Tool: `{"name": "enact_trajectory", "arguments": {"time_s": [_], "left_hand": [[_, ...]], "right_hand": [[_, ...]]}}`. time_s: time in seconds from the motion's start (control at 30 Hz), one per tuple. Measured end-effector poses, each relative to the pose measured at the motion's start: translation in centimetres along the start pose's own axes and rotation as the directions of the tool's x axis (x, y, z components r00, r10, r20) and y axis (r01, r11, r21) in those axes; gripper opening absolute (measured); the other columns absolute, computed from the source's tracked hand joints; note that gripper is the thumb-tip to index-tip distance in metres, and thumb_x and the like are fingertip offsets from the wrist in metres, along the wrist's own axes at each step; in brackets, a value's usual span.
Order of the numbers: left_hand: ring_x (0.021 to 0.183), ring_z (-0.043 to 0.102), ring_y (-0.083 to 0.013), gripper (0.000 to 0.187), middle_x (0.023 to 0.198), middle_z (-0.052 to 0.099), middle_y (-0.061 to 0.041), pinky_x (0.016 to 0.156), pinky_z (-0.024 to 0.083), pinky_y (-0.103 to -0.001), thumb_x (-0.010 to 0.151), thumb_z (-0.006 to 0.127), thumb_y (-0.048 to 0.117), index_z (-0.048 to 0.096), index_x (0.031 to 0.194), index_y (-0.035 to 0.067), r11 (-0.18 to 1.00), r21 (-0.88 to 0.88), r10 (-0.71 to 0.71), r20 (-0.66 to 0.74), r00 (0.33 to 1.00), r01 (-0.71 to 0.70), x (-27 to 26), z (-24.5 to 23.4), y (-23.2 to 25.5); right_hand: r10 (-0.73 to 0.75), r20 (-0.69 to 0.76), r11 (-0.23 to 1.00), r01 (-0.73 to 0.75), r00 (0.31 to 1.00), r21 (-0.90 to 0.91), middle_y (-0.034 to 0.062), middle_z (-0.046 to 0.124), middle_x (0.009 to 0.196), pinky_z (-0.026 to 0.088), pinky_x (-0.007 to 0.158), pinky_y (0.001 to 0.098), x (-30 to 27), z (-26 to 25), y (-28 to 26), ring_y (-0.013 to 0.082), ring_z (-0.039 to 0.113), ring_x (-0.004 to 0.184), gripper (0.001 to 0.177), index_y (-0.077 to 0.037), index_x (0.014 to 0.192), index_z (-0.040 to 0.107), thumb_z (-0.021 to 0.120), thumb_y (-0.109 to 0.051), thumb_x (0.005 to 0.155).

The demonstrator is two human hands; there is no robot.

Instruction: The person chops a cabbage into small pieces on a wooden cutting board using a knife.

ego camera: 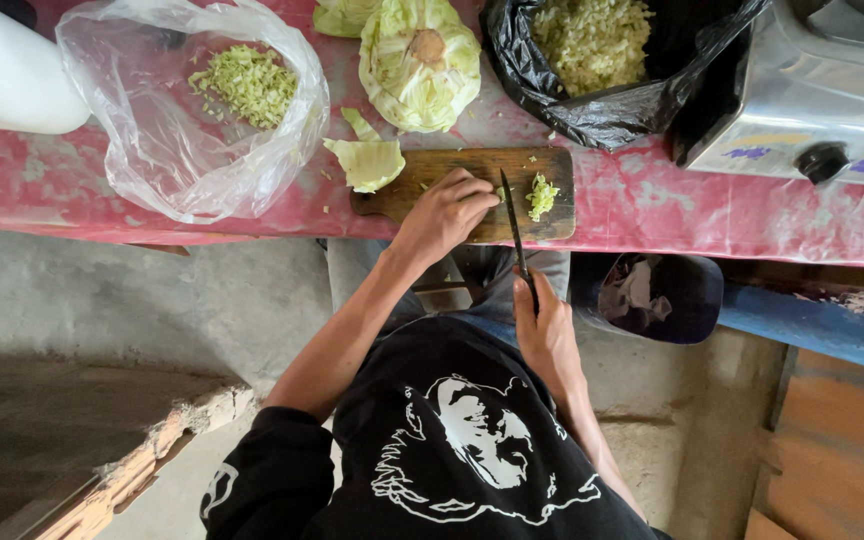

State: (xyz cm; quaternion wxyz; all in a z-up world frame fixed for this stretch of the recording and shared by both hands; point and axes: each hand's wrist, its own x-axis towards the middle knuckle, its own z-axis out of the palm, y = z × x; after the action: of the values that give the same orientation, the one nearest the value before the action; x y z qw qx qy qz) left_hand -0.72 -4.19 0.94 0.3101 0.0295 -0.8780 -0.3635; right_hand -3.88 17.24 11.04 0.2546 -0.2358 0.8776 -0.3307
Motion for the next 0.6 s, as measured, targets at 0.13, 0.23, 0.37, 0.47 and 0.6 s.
{"name": "enact_trajectory", "arguments": {"time_s": [0.13, 0.23, 0.37, 0.47, 0.6], "left_hand": [[0.1, 0.064, -0.0267, 0.018, 0.109, 0.072, -0.007, 0.088, 0.056, -0.038, 0.085, 0.078, 0.002, 0.074, 0.103, 0.001, 0.999, -0.034, 0.03, -0.001, 1.0, -0.03, 0.2, -0.1, -0.2], [0.1, 0.064, -0.0272, 0.018, 0.109, 0.072, -0.007, 0.088, 0.056, -0.038, 0.084, 0.077, 0.001, 0.074, 0.102, 0.001, 0.999, -0.039, 0.031, 0.013, 0.999, -0.031, -0.1, -0.1, -0.2], [0.1, 0.064, -0.0264, 0.017, 0.11, 0.072, -0.007, 0.088, 0.056, -0.037, 0.086, 0.077, 0.002, 0.074, 0.102, 0.001, 0.998, -0.048, 0.03, 0.007, 1.0, -0.03, 0.1, 0.0, -0.4], [0.1, 0.064, -0.0265, 0.017, 0.11, 0.072, -0.007, 0.087, 0.056, -0.037, 0.086, 0.078, 0.001, 0.073, 0.103, 0.001, 0.999, -0.048, 0.014, 0.003, 1.0, -0.014, 0.0, -0.1, -0.3], [0.1, 0.064, -0.0272, 0.018, 0.11, 0.072, -0.008, 0.088, 0.056, -0.038, 0.085, 0.079, 0.0, 0.073, 0.103, 0.001, 0.996, -0.082, 0.042, 0.003, 0.999, -0.041, 0.0, 0.0, -0.6]], "right_hand": [[-0.127, -0.043, 0.992, 0.126, 0.991, -0.028, 0.0248, 0.07, 0.083, 0.051, 0.061, 0.0417, 1.0, 1.3, 1.6, 0.0348, 0.071, 0.071, 0.031, 0.0, 0.123, 0.064, 0.051, -0.024, 0.109], [-0.232, -0.077, 0.972, 0.23, 0.97, -0.038, 0.0282, 0.071, 0.087, 0.051, 0.062, 0.0438, 2.2, 1.7, 2.0, 0.0424, 0.069, 0.078, 0.028, 0.001, 0.121, 0.063, 0.052, -0.022, 0.11], [-0.063, -0.018, 0.998, 0.063, 0.998, -0.003, 0.0246, 0.066, 0.071, 0.045, 0.053, 0.0449, 2.5, 0.7, 0.6, 0.0356, 0.065, 0.059, 0.027, 0.0, 0.118, 0.062, 0.049, -0.022, 0.108], [-0.008, 0.01, 1.0, 0.008, 1.0, -0.008, 0.0204, 0.061, 0.062, 0.042, 0.049, 0.0434, 2.2, 0.5, 0.0, 0.0282, 0.061, 0.049, 0.028, 0.0, 0.111, 0.063, 0.05, -0.024, 0.107], [-0.143, -0.043, 0.989, 0.144, 0.989, 0.018, 0.0171, 0.061, 0.067, 0.045, 0.051, 0.0394, 1.9, 1.0, 0.7, 0.0225, 0.059, 0.052, 0.029, 0.002, 0.111, 0.063, 0.051, -0.025, 0.109]]}}
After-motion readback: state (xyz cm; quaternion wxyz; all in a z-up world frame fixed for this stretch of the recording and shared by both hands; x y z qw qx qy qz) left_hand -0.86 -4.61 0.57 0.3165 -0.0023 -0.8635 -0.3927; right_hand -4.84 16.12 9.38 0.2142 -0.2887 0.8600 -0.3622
